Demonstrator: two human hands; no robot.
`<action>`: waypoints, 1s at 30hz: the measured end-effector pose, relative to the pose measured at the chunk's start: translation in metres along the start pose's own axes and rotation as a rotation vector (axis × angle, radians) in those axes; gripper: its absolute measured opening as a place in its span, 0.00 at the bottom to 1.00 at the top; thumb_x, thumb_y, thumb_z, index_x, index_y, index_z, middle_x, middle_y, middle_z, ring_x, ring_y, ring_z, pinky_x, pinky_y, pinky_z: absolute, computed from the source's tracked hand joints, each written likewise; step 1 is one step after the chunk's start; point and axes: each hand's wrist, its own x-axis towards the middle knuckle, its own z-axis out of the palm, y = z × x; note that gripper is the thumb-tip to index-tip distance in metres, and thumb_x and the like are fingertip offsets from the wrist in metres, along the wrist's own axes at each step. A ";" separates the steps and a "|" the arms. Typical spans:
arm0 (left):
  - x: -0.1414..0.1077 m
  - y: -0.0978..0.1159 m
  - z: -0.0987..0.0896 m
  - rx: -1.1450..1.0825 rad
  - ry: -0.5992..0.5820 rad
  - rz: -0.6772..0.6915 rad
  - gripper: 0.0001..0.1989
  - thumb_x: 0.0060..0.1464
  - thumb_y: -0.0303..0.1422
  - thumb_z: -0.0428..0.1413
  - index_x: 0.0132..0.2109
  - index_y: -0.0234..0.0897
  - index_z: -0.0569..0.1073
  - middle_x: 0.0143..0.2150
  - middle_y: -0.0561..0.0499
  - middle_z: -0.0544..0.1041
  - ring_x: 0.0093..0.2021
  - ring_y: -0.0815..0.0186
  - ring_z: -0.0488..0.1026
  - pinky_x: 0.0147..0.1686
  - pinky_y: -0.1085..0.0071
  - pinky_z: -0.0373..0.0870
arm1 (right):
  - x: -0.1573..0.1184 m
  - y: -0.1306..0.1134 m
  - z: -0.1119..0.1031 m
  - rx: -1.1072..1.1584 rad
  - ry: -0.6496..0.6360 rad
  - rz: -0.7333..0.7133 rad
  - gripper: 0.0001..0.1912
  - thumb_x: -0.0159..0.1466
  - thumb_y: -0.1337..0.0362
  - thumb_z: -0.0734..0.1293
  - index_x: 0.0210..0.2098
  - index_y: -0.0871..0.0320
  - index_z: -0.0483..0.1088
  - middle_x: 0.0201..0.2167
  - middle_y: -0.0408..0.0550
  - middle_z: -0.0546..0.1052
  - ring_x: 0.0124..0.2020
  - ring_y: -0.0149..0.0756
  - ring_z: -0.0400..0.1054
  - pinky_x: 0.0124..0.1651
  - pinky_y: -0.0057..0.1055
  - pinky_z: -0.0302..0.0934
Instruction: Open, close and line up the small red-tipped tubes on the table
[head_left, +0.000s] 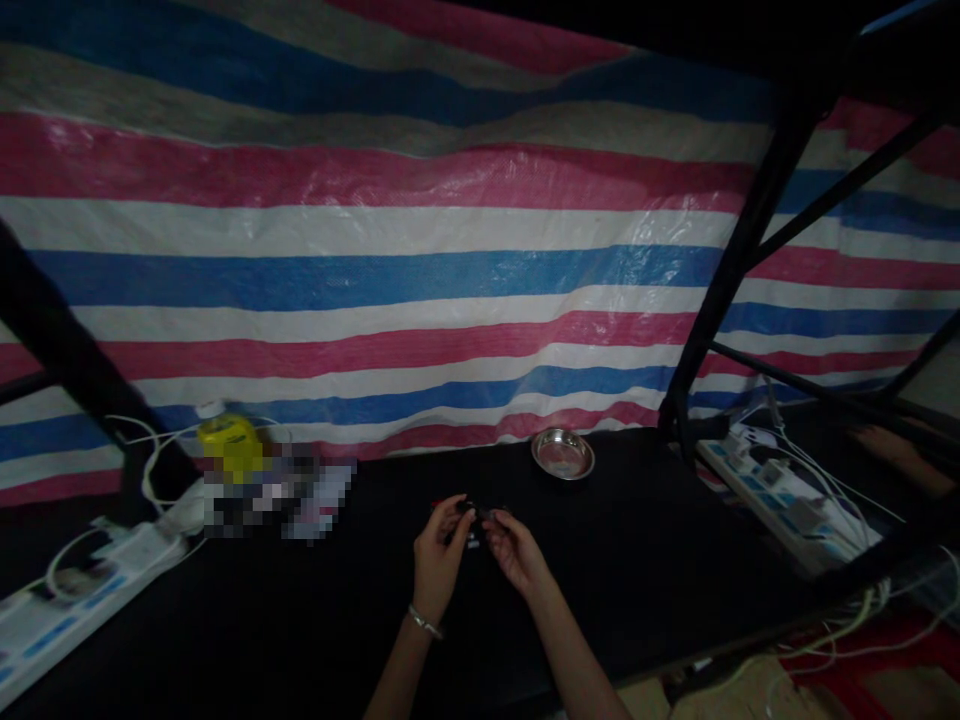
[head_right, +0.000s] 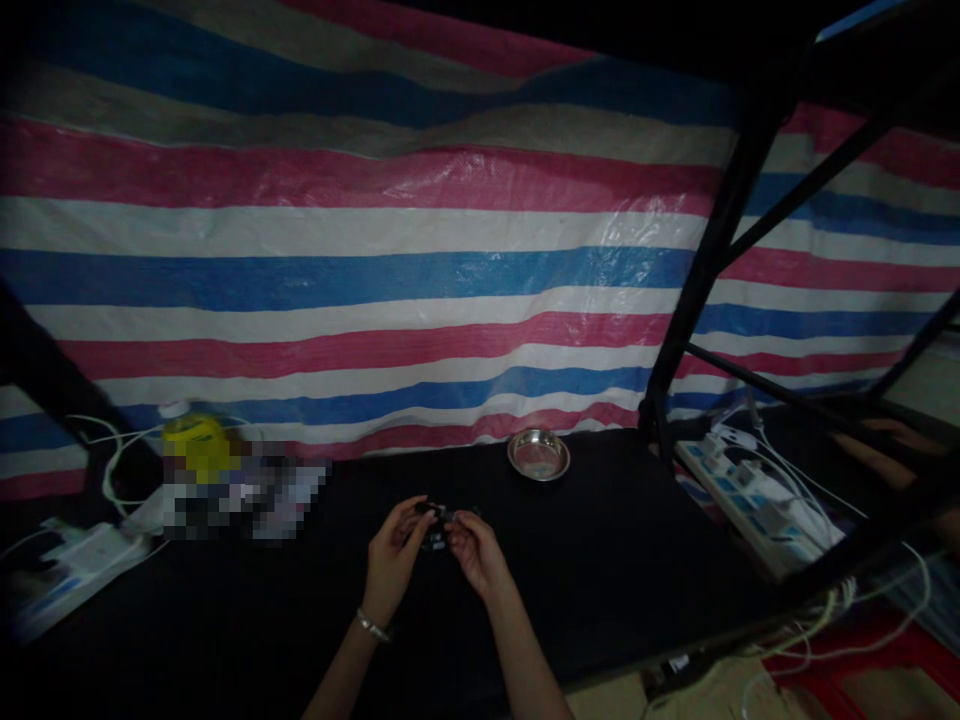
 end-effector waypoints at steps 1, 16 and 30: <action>0.002 -0.001 -0.002 -0.018 0.003 -0.015 0.17 0.46 0.39 0.59 0.43 0.37 0.71 0.36 0.48 0.78 0.37 0.64 0.76 0.38 0.69 0.74 | 0.000 -0.001 0.000 -0.006 -0.007 0.003 0.05 0.52 0.68 0.70 0.29 0.64 0.73 0.24 0.49 0.77 0.20 0.26 0.68 0.23 0.19 0.61; 0.025 -0.039 -0.065 0.032 0.075 -0.177 0.22 0.35 0.45 0.62 0.35 0.34 0.71 0.32 0.47 0.77 0.36 0.59 0.76 0.40 0.63 0.74 | 0.004 -0.004 -0.004 -0.453 0.133 -0.465 0.20 0.51 0.52 0.71 0.36 0.61 0.71 0.27 0.48 0.77 0.16 0.24 0.60 0.17 0.22 0.51; 0.023 -0.051 -0.060 0.297 -0.092 -0.077 0.13 0.42 0.41 0.57 0.34 0.38 0.74 0.36 0.48 0.78 0.41 0.58 0.75 0.46 0.58 0.68 | -0.001 -0.007 -0.020 -1.290 0.284 -0.743 0.11 0.60 0.57 0.62 0.36 0.51 0.76 0.29 0.48 0.71 0.35 0.39 0.61 0.43 0.37 0.55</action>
